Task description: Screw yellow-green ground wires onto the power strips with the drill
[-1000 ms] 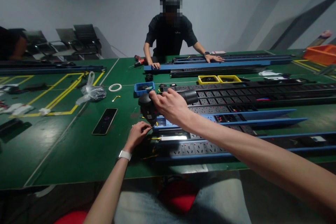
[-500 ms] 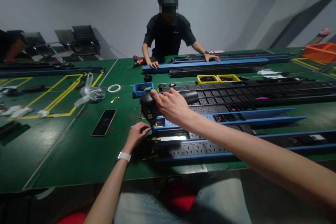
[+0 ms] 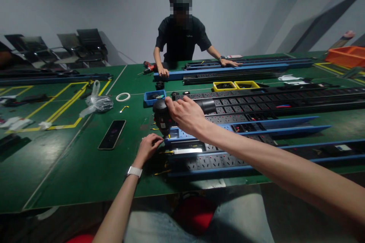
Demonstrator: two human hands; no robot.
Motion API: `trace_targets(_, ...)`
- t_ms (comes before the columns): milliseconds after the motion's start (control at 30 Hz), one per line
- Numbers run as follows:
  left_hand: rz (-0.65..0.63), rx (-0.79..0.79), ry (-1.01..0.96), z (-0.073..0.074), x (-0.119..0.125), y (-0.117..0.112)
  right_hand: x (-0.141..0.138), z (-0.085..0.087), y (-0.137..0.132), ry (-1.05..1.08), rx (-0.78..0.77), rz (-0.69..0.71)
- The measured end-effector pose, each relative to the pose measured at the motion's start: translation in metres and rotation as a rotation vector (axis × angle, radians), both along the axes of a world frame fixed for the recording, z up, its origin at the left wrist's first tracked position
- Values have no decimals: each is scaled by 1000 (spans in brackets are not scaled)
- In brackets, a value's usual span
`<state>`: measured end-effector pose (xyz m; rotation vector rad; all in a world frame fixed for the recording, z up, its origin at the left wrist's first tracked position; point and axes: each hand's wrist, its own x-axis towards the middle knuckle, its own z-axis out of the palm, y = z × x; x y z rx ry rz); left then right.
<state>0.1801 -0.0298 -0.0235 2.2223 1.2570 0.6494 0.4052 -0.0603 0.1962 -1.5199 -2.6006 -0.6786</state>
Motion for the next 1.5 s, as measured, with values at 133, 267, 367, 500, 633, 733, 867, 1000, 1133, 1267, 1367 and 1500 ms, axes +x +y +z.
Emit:
trace_targets(133, -6, 2, 9, 0, 0, 0, 1, 0, 1, 1, 5, 10)
trace_targets(267, 4, -7, 8, 0, 0, 0, -1, 5, 1, 23, -39, -10)
trace_targets(367, 1, -11, 4, 0, 0, 0, -4, 7, -1, 37, -63, -10)
trace_targets(500, 9, -7, 6, 1, 0, -1, -8, 8, -4, 12, -83, 57)
trace_targets(633, 37, -1, 16, 0, 0, -2, -10, 8, -6, 7, -67, 110)
trace_targets(733, 33, -3, 10, 0, 0, -1, -8, 9, -4, -15, -85, 127)
trace_targets(867, 26, -4, 14, 0, 0, -1, -4, 9, -3, -36, -83, 134)
trace_targets(1000, 38, -4, 15, -1, 0, -2, -6, 8, -4, -7, -71, 133)
trace_targets(1133, 24, -12, 5, -1, 0, -1, -9, 17, 0, 63, -180, 140)
trace_targets(1267, 3, -12, -9, 0, 0, 0, -11, 28, 5, 113, -333, 121)
trace_targets(1367, -19, 8, -23, 0, -1, 1, -9, 29, 6, 175, -342, 73)
trace_targets(1500, -45, 44, -40, -2, -2, 0, -5, 27, 6, 176, -344, 74)
